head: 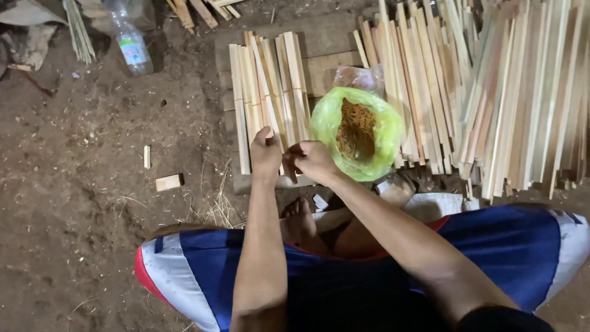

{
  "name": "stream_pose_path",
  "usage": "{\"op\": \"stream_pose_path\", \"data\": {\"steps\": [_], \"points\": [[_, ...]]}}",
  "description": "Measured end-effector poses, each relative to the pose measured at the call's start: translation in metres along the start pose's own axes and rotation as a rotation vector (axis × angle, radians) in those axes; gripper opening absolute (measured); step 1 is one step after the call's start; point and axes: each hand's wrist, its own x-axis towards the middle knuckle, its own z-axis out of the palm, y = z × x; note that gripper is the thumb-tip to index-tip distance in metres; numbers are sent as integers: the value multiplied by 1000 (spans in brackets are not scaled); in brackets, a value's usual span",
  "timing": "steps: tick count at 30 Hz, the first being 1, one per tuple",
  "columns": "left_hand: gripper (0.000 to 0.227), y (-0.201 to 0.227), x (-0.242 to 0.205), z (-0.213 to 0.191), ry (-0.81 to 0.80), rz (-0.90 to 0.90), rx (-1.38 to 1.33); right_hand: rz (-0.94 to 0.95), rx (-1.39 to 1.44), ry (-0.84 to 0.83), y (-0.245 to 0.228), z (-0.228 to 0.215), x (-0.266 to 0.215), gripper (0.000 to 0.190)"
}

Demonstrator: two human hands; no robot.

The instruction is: The person is organizing thin wooden slats into bundles and securing each bundle with a rubber band.

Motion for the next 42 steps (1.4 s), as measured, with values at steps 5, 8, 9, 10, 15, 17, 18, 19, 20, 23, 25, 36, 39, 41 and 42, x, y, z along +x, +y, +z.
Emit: {"op": "stream_pose_path", "data": {"steps": [5,8,9,10,15,17,18,19,20,23,25,36,39,41,42], "points": [[39,-51,41,3,80,27,173,33,-254,58,26,26,33,16],[35,-62,53,5,88,14,165,55,-355,77,29,33,42,17],[34,-64,57,6,94,7,143,58,-416,87,29,34,45,19],[34,-62,55,7,92,7,140,59,-419,89,28,35,45,19],[31,-71,62,9,127,52,221,-35,-452,116,10,39,35,23],[30,-70,62,9,129,49,213,-56,-469,130,11,38,36,23],[30,-70,61,9,131,46,204,-78,-484,143,12,38,37,24],[30,-70,61,9,132,45,204,-79,-484,143,21,40,42,24],[30,-70,61,9,139,51,223,-84,-505,140,29,42,48,24],[32,-62,56,8,147,72,264,-72,-560,132,46,46,61,24],[35,-58,52,8,146,89,286,-54,-594,127,51,47,66,24],[20,-76,57,25,238,183,419,-135,-709,121,52,44,63,26],[19,-104,85,37,337,268,582,-136,-651,145,47,37,60,28],[19,-80,67,41,348,296,537,-144,-590,179,27,24,40,23],[21,-67,59,44,376,314,490,-165,-530,197,16,17,31,18]]}}
